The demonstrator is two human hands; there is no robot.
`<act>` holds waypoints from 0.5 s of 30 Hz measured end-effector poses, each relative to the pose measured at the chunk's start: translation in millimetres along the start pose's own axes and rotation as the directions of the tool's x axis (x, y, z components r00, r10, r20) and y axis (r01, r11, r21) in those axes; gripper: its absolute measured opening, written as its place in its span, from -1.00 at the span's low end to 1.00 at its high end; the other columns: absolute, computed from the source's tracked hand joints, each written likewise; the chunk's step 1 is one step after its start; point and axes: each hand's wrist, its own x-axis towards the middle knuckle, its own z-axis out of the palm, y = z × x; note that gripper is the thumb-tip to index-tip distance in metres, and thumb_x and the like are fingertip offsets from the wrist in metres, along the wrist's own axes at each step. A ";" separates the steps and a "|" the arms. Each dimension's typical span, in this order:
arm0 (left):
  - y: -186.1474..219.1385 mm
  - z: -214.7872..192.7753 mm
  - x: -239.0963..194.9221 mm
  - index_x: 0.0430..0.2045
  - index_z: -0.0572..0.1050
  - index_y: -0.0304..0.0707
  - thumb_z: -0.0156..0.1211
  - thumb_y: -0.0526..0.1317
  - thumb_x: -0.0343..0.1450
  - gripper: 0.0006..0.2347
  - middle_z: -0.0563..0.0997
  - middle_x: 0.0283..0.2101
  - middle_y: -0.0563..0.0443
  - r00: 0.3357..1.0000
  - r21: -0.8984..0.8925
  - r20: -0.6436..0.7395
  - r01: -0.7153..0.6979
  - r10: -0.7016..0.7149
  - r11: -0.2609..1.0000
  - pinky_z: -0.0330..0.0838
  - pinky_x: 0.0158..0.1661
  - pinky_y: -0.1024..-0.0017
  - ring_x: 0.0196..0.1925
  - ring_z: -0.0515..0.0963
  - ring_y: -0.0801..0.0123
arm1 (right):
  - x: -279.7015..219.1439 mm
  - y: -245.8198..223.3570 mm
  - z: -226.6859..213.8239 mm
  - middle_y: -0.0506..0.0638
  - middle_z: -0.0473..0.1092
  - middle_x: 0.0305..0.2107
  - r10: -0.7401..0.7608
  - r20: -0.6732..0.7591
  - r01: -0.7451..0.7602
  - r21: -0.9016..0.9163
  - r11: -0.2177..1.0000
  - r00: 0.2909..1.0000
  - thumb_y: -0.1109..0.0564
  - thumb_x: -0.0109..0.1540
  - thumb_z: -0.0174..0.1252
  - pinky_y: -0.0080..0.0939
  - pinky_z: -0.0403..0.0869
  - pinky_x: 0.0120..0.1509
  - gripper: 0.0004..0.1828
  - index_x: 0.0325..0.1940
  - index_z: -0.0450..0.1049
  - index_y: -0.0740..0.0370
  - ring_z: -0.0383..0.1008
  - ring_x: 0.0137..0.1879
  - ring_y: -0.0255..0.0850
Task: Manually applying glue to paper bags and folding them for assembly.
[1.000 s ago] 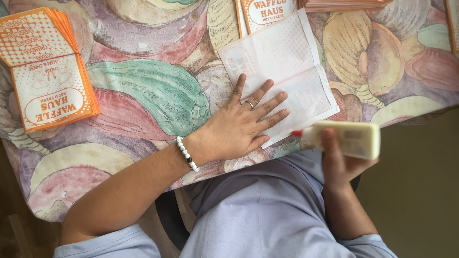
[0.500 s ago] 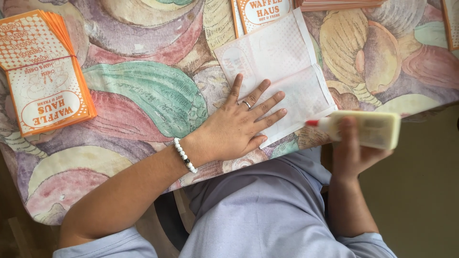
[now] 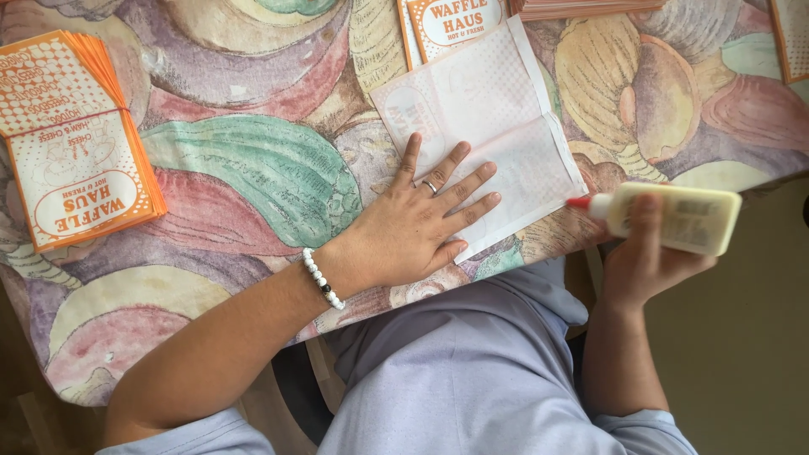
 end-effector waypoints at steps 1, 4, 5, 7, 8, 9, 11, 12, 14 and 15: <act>-0.3 0.2 -0.8 0.45 0.17 0.01 -0.02 0.09 0.49 -0.43 0.06 0.56 -0.07 1.000 0.000 -0.002 0.001 -0.001 1.000 -0.35 0.38 -0.47 0.59 -0.12 -0.17 | 2.3 2.4 -0.4 0.27 0.47 -0.21 -0.002 0.001 0.002 0.000 1.000 1.000 0.18 0.32 0.42 0.08 0.68 -0.05 -0.65 -0.09 0.43 0.53 0.59 -0.11 0.07; 0.2 1.7 -0.5 0.44 0.20 0.00 -0.05 0.08 0.51 -0.45 0.07 0.55 -0.08 1.000 -0.005 -0.017 -0.003 0.003 1.000 -0.36 0.38 -0.47 0.59 -0.12 -0.18 | 2.7 6.2 -2.8 0.20 0.44 -0.22 0.044 -0.067 -0.042 0.020 0.999 0.997 0.24 0.31 0.39 0.07 0.69 -0.05 -0.69 -0.07 0.40 0.46 0.57 -0.10 0.02; 0.4 1.7 -0.3 0.45 0.18 0.01 -0.06 0.09 0.51 -0.45 0.06 0.56 -0.08 1.000 0.000 -0.011 0.000 0.000 1.000 -0.37 0.39 -0.46 0.59 -0.13 -0.17 | -3.1 5.2 -2.2 0.20 0.45 -0.20 0.093 -0.033 -0.092 0.033 0.995 0.995 0.21 0.30 0.41 0.03 0.69 -0.08 -0.68 -0.06 0.40 0.42 0.57 -0.10 -0.01; 0.1 1.4 -0.6 0.46 0.16 0.02 -0.08 0.09 0.52 -0.44 0.05 0.56 -0.07 1.000 0.006 -0.002 0.004 -0.004 1.000 -0.38 0.39 -0.45 0.59 -0.13 -0.17 | -11.1 -0.3 0.0 0.19 0.46 -0.18 0.144 0.002 -0.144 0.046 0.989 0.990 0.19 0.30 0.43 -0.01 0.69 -0.11 -0.66 -0.06 0.40 0.38 0.57 -0.10 -0.03; -0.1 1.6 -0.5 0.45 0.17 0.01 -0.06 0.09 0.51 -0.44 0.06 0.56 -0.07 1.000 -0.006 -0.007 0.001 -0.001 1.000 -0.37 0.39 -0.46 0.59 -0.12 -0.17 | -12.9 -4.9 1.0 0.20 0.46 -0.19 0.143 0.028 -0.144 0.030 0.989 0.989 0.17 0.30 0.42 -0.03 0.68 -0.08 -0.67 -0.07 0.43 0.42 0.57 -0.10 -0.03; -0.4 1.9 -0.3 0.45 0.18 0.01 -0.03 0.08 0.51 -0.44 0.06 0.55 -0.08 1.000 -0.017 -0.012 -0.001 0.001 1.000 -0.36 0.38 -0.46 0.59 -0.12 -0.17 | -14.7 -9.3 1.9 0.20 0.47 -0.20 0.142 0.053 -0.143 0.014 0.990 0.988 0.16 0.31 0.40 -0.04 0.66 -0.05 -0.68 -0.08 0.45 0.46 0.56 -0.10 -0.02; -1.0 1.8 -0.5 0.45 0.18 0.00 -0.01 0.08 0.50 -0.43 0.06 0.55 -0.08 1.000 -0.026 -0.016 -0.006 0.006 1.000 -0.36 0.39 -0.46 0.59 -0.12 -0.14 | -4.7 4.6 -0.8 0.19 0.45 -0.22 0.129 -0.012 -0.128 0.042 0.991 0.992 0.17 0.29 0.44 0.00 0.68 -0.08 -0.64 -0.08 0.41 0.44 0.57 -0.12 -0.01; -1.2 1.8 -0.5 0.45 0.19 -0.01 0.02 0.07 0.50 -0.43 0.06 0.56 -0.09 1.000 -0.034 -0.023 -0.009 0.009 0.999 -0.37 0.39 -0.45 0.59 -0.12 -0.11 | 0.7 11.4 -2.2 0.18 0.43 -0.24 0.114 -0.075 -0.109 0.069 0.992 0.991 0.17 0.27 0.48 0.03 0.71 -0.11 -0.59 -0.07 0.37 0.42 0.58 -0.14 -0.01; -1.2 1.1 -0.8 0.44 0.21 -0.02 0.03 0.07 0.49 -0.43 0.08 0.55 -0.09 0.999 -0.035 -0.033 -0.014 0.013 0.999 -0.37 0.40 -0.43 0.59 -0.09 -0.10 | 5.5 20.1 -5.7 0.19 0.43 -0.22 0.124 -0.096 -0.116 0.083 0.990 0.988 0.19 0.27 0.46 0.04 0.71 -0.08 -0.59 -0.04 0.35 0.40 0.58 -0.12 -0.01; -1.2 0.5 -0.7 0.44 0.23 -0.02 0.04 0.06 0.49 -0.44 0.10 0.55 -0.09 0.999 -0.034 -0.044 -0.017 0.015 0.999 -0.36 0.41 -0.41 0.59 -0.07 -0.08 | 8.4 24.2 -7.5 0.20 0.44 -0.20 0.135 -0.115 -0.123 0.099 0.987 0.984 0.21 0.28 0.44 0.04 0.71 -0.05 -0.59 -0.02 0.33 0.39 0.58 -0.11 -0.01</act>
